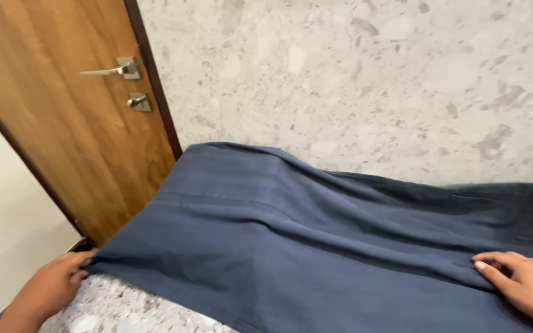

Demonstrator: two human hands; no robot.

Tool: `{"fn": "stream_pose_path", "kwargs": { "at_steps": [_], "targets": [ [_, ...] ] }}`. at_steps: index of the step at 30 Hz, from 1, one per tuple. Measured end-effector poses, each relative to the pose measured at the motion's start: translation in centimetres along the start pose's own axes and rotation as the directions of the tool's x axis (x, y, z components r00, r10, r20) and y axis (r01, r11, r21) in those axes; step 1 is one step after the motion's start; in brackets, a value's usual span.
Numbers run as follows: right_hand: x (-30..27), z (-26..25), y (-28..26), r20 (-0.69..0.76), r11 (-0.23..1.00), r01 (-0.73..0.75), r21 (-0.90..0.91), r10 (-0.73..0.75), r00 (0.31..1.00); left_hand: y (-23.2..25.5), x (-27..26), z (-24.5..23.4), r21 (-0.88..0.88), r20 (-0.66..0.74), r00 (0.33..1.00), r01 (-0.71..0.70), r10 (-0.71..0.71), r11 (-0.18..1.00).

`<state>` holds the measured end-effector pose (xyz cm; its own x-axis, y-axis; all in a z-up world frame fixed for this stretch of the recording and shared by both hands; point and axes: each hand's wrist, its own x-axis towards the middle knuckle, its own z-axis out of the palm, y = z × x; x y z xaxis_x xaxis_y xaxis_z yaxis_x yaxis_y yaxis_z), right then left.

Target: Folding and stacking trousers on a marble counter.

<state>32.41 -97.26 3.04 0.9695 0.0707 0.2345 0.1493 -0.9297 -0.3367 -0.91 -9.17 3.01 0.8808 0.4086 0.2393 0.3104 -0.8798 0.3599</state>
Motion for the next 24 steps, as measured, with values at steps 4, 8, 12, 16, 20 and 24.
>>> {"fn": "stream_pose_path", "kwargs": {
  "at_steps": [4,8,12,16,20,24],
  "targets": [
    [-1.3,-1.7,-2.0,0.073,0.995,-0.068,-0.074,0.074,0.995,-0.2,-1.8,-0.1,0.222,-0.131,0.975,0.204,-0.178,0.953],
    [-0.8,-1.1,-1.4,0.086,0.996,-0.059,-0.073,0.065,0.994,-3.5,-3.6,1.1,0.352,-0.220,0.945,0.307,-0.241,0.884],
    [-1.5,-1.7,-2.5,0.090,0.995,-0.067,-0.080,0.075,0.993,-5.6,-4.8,3.0,0.350,-0.267,0.937,0.311,-0.224,0.883],
    [-1.9,-2.2,-2.7,0.074,0.998,-0.045,-0.045,0.048,0.996,-5.3,-5.2,3.6,0.382,-0.356,0.923,0.285,-0.145,0.879],
    [-1.3,-1.2,-0.1,0.092,0.998,0.042,0.042,-0.046,0.995,-4.4,-5.6,3.5,0.364,-0.473,0.870,0.341,-0.143,0.867],
    [-2.1,-1.2,3.0,0.093,0.988,0.129,0.078,-0.136,0.986,-4.7,-5.1,4.9,0.295,-0.599,0.800,0.269,-0.042,0.917]
  ]
}}
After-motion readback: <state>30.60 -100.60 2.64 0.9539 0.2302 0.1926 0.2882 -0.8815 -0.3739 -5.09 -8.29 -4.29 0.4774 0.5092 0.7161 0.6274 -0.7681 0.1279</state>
